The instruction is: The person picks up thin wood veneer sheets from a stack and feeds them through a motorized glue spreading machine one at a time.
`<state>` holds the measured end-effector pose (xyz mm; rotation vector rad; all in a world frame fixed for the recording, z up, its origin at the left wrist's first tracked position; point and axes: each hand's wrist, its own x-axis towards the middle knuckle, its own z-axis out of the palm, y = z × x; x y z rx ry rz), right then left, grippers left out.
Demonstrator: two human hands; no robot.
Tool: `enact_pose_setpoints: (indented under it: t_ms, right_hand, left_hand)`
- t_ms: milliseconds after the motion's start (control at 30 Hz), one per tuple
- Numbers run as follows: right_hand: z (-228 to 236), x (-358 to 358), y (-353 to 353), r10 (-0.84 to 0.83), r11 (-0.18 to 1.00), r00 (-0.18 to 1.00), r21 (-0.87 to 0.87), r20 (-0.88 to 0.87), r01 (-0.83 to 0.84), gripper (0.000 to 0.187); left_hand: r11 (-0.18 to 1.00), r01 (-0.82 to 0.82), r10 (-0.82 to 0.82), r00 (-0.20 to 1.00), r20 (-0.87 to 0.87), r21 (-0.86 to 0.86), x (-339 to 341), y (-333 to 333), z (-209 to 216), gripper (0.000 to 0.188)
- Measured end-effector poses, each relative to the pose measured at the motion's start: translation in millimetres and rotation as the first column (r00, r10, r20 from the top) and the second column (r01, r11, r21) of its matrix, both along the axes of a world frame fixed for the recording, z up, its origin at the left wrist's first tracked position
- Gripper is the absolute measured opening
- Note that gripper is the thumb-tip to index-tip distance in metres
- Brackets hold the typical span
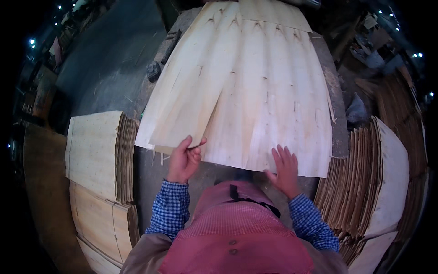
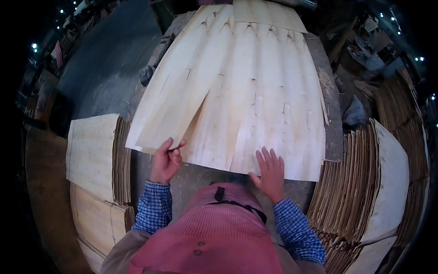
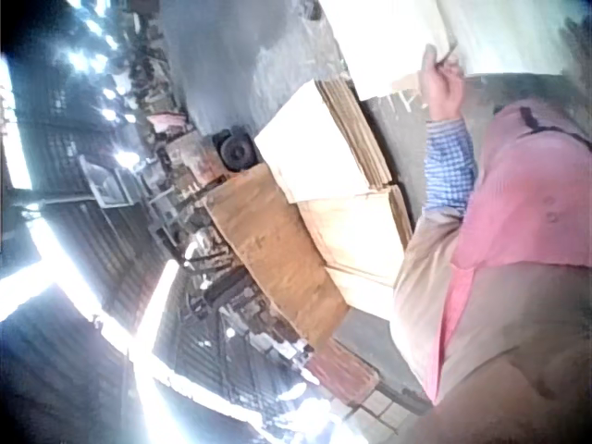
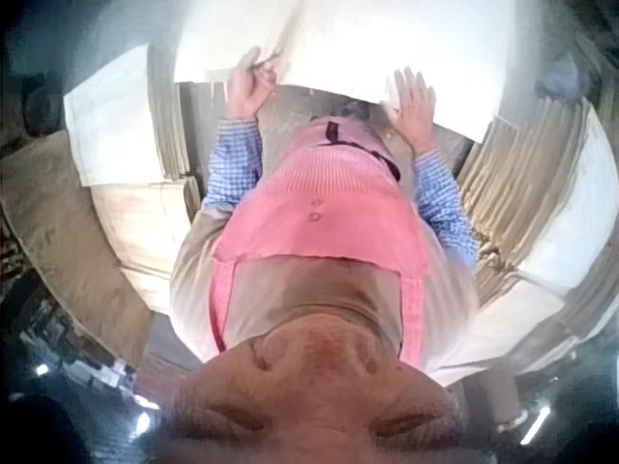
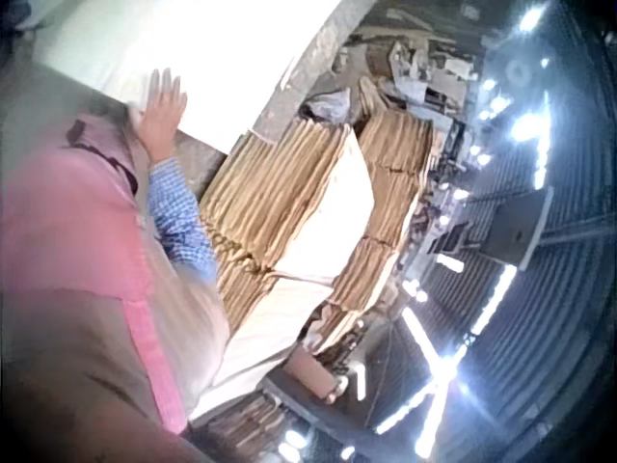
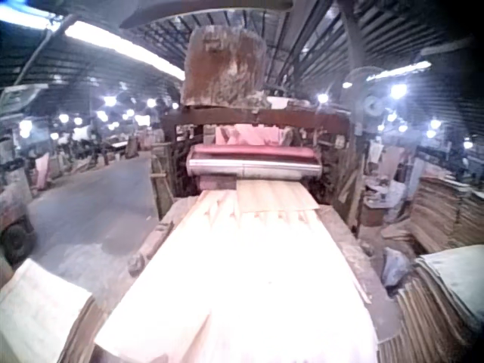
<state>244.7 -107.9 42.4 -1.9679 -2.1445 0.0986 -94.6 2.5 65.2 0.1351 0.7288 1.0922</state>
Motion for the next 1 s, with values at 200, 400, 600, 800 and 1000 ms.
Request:
enact_pose_setpoints:
  t_ms: [200, 400, 600, 800, 1000]
  right_hand:
    - [4.5, 25.5, 4.7, 0.138, 0.988, 0.989, -0.055, -0.058, -0.141, 0.083]
    - [-31.6, 28.9, -21.7, 0.065, 0.982, 0.996, -0.183, 0.063, -0.053, 0.089]
    - [25.6, 30.9, -50.1, 0.077, 0.978, 0.996, -0.189, -0.053, -0.085, 0.081]
    - [3.6, 46.6, 49.5, 0.023, 0.998, 0.997, -0.057, -0.078, -0.028, 0.077]
    - [-46.6, 94.2, 177.3, -0.011, 1.0, 1.0, 0.006, -0.009, 0.011, 0.077]
  left_hand:
    - [0.997, 0.062, -0.061, 0.998, 0.024, -0.05, 3.0, 1.7, 43.5, 0.029]
    - [0.972, 0.184, -0.185, 0.983, 0.008, -0.146, -17.6, -54.9, -21.4, 0.034]
    - [0.942, 0.311, -0.316, 0.949, -0.016, -0.128, -41.6, -79.7, -24.7, 0.035]
    - [0.961, 0.187, -0.198, 0.98, -0.033, -0.205, -5.3, 36.2, -68.7, 0.027]
    - [0.972, 0.02, -0.102, 0.935, -0.34, -0.236, 22.6, 44.8, -56.0, 0.029]
